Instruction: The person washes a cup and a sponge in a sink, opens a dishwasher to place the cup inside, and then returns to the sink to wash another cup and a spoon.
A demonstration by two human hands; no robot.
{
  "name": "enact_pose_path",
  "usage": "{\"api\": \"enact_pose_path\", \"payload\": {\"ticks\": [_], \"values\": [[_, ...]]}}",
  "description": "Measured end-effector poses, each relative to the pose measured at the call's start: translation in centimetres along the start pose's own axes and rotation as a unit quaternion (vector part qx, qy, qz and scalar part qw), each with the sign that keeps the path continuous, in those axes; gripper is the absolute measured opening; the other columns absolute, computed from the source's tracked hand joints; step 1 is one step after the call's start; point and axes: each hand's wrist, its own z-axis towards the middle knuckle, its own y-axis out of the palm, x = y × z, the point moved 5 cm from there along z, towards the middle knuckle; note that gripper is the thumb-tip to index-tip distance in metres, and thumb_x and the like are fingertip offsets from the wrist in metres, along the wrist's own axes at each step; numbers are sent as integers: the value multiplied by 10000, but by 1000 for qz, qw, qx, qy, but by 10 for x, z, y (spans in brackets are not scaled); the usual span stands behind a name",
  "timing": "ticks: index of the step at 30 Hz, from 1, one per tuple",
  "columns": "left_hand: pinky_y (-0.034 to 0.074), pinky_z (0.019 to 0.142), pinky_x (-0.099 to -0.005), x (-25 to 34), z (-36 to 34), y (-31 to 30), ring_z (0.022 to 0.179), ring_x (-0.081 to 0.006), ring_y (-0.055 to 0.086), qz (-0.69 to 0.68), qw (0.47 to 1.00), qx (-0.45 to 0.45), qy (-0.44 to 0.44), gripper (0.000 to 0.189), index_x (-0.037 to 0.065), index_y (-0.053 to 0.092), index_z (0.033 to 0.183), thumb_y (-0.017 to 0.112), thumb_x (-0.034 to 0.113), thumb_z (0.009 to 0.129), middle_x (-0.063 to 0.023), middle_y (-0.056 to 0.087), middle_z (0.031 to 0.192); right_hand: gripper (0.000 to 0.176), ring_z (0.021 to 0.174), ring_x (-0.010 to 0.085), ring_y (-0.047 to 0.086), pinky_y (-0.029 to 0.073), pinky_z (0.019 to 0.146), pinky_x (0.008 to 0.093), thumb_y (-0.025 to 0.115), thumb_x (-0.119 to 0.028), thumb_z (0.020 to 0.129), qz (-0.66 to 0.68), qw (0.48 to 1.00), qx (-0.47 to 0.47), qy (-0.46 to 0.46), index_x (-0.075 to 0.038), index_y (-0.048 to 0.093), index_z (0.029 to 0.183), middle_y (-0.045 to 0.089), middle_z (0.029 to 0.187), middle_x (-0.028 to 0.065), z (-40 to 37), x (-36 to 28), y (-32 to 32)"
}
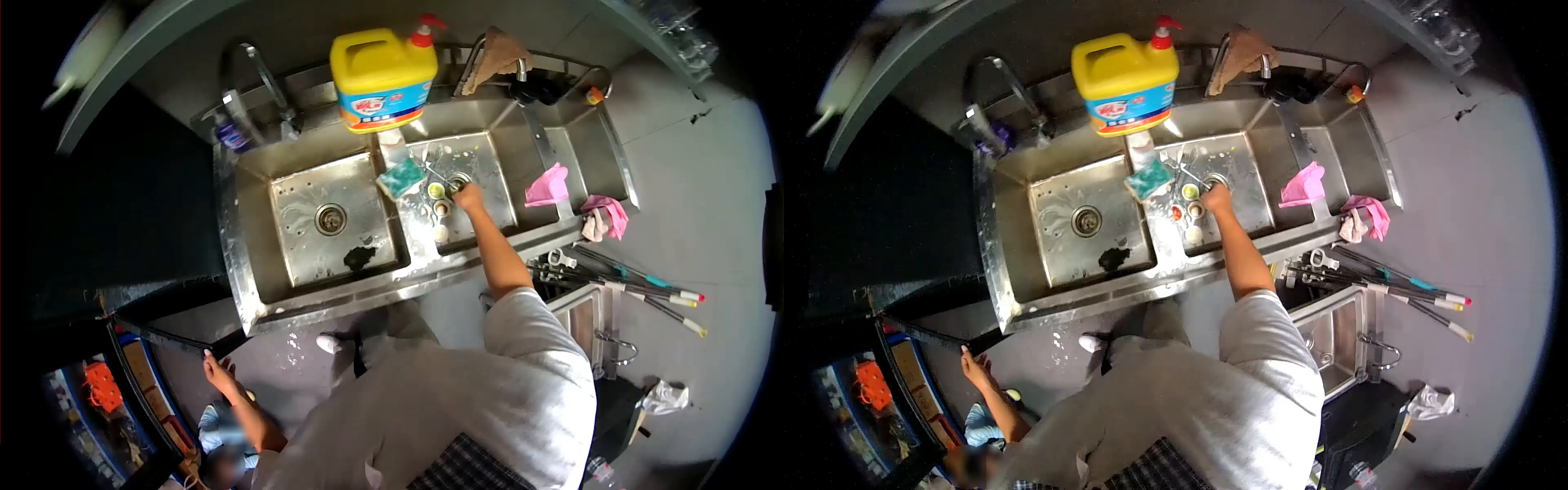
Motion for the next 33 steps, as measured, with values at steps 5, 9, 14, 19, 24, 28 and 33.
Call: {"api": "enact_pose_path", "payload": {"ticks": [5, 9, 14, 19, 24, 28, 33], "values": [[400, 575, -289, 35, 12, 30, 704, -184, 571, 31, 997, 53, 37, 482, 142, 540, 1045, 550, 564, 811, -8, 551, 934, 492, 1019, 294, 588, 475, 841, 376, 679, -444, 698, -14, 949, -270, 164, -46, 653, 986, 613, 1093, 154, 22, 50, 117], [429, 659, -313, 35, 18, 46, 883, -205, 581, 8, 1000, 28, -4, 519, 139, 480, 1207, 515, 513, 849, -21, 516, 1134, 615, 1013, 302, 593, 484, 830, 409, 684, -487, 680, -9, 980, -138, 142, 3, 595, 1041, 618, 1059, 178, 18, 40, 130], [491, 706, -394, 42, 14, 59, 927, -222, 571, 14, 1000, -26, 7, 461, 156, 371, 1280, 534, 301, 873, -22, 468, 1206, 533, 928, 340, 600, 497, 753, 445, 638, -295, 726, -15, 982, -22, 188, 28, 432, 1095, 588, 1020, 207, 12, 25, 126], [496, 607, -369, 40, 33, 32, 861, -215, 574, 152, 987, -28, 55, 477, 125, 318, 1312, 510, 170, 878, -68, 528, 1102, 643, 963, 354, 585, 486, 771, 425, 664, -380, 682, -76, 981, -57, 172, -4, 384, 1122, 593, 1047, 185, 14, 24, 134], [479, 684, -361, 67, 26, 35, 857, -288, 566, 336, 924, -45, 176, 481, 38, 387, 1244, 568, 85, 801, -126, 549, 1052, 678, 899, 354, 605, 483, 743, 445, 685, -414, 667, -36, 990, -44, 127, 21, 397, 1100, 618, 951, 200, 12, 16, 96], [375, 902, -422, 210, -101, 117, 1016, -384, 450, 433, 759, 122, 471, 411, -10, 489, 1095, 583, -15, 695, -226, 423, 1077, 637, 861, 392, 586, 465, 743, 453, 699, -394, 652, 69, 996, 58, 23, 23, 419, 1043, 588, 960, 231, -9, -46, 1], [460, 761, -263, 205, -124, 243, 928, -138, 540, 90, 845, -364, 381, 197, 63, 539, 1025, 542, 21, 832, -38, 565, 982, 510, 842, 371, 592, 461, 720, 439, 709, -322, 642, 105, 987, 63, -103, 2, 440, 930, 595, 917, 217, -98, -190, -100]]}}
